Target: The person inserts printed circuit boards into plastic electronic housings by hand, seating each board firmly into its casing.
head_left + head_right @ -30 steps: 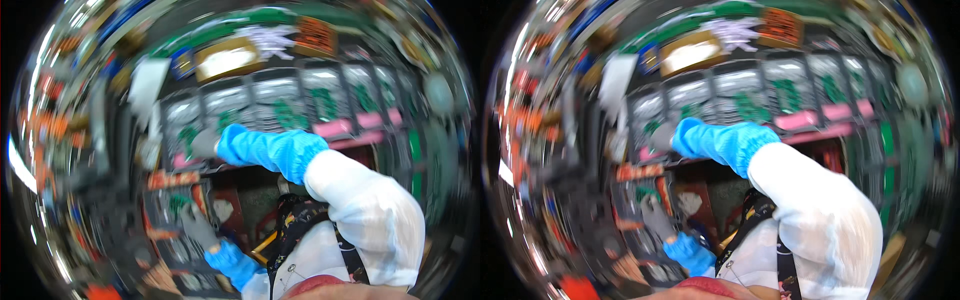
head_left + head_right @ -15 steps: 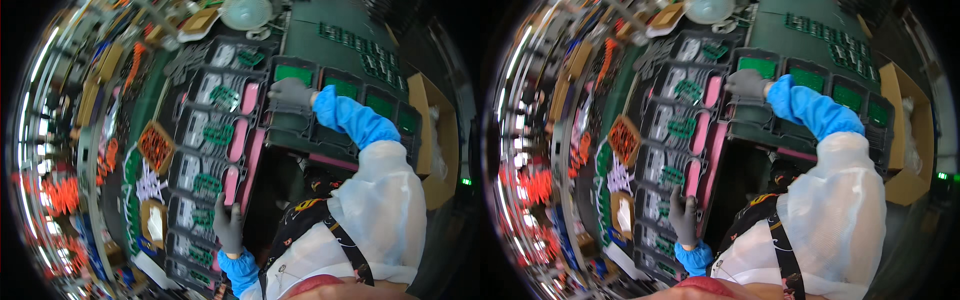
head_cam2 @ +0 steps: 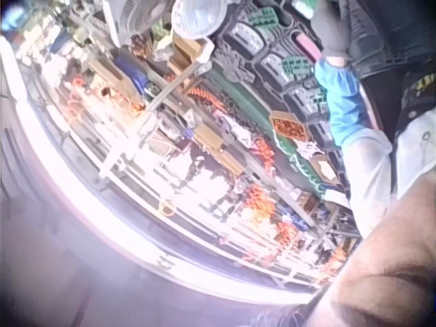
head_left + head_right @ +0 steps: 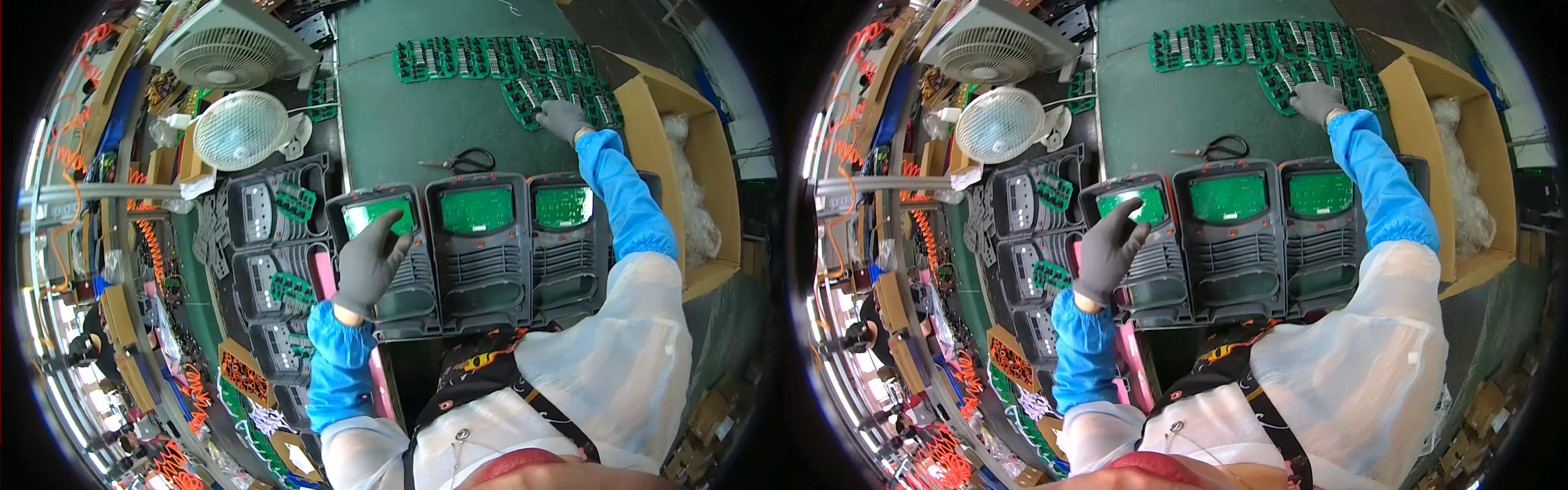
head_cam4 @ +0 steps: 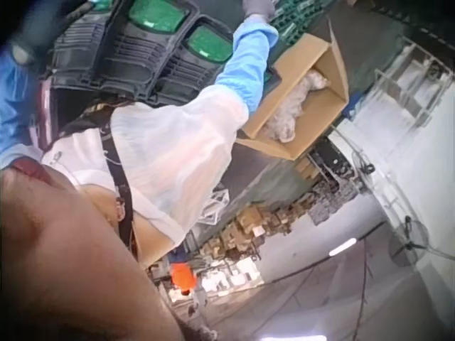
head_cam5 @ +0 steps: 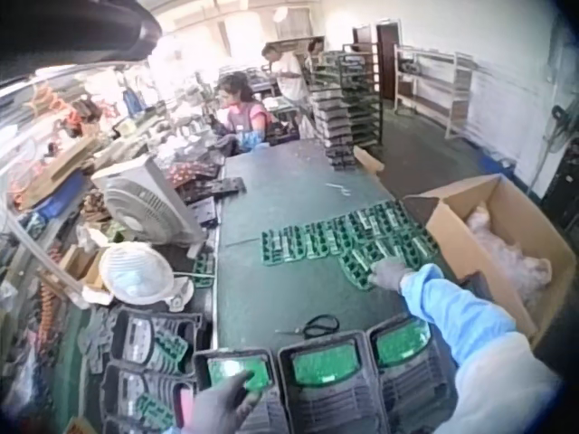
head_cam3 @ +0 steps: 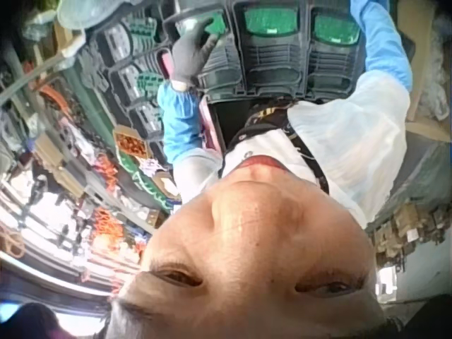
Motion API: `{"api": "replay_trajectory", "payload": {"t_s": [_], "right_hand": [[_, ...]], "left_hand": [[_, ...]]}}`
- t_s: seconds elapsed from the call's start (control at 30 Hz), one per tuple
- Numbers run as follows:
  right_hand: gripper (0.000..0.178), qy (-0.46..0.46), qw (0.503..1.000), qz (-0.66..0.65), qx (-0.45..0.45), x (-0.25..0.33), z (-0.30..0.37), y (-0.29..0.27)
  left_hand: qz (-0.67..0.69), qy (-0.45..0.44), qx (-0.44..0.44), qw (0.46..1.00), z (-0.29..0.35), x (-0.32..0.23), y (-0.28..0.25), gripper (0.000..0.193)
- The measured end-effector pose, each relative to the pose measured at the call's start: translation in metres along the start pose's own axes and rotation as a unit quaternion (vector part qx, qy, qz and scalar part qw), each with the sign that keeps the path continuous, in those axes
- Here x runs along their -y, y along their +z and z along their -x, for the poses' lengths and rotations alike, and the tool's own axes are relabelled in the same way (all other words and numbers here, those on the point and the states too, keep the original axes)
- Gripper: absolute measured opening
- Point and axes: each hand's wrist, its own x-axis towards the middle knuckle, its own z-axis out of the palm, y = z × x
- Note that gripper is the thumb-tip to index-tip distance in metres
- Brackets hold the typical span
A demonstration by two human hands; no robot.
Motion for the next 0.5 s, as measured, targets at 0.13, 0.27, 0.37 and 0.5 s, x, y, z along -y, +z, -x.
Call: {"api": "replay_trajectory", "payload": {"t_s": [0.13, 0.27, 0.37, 0.5], "right_hand": [[0.026, 0.036, 0.999, 0.018, -0.025, -0.016, -0.013, 0.007], [0.02, 0.073, 0.993, 0.039, -0.081, -0.064, -0.026, 0.015], [0.02, 0.067, 0.994, 0.03, -0.078, -0.107, -0.022, 0.006], [0.032, 0.053, 0.998, -0.001, -0.029, -0.113, -0.013, 0.008]], "left_hand": [[-0.093, 0.083, 0.042, 0.991, -0.084, -0.003, 0.026, 0.037], [-0.102, 0.105, 0.104, 0.984, -0.16, -0.011, 0.069, 0.039], [-0.123, 0.155, 0.095, 0.976, -0.212, -0.035, 0.11, 0.042], [-0.183, 0.141, 0.123, 0.965, -0.263, -0.066, 0.174, 0.047]]}}
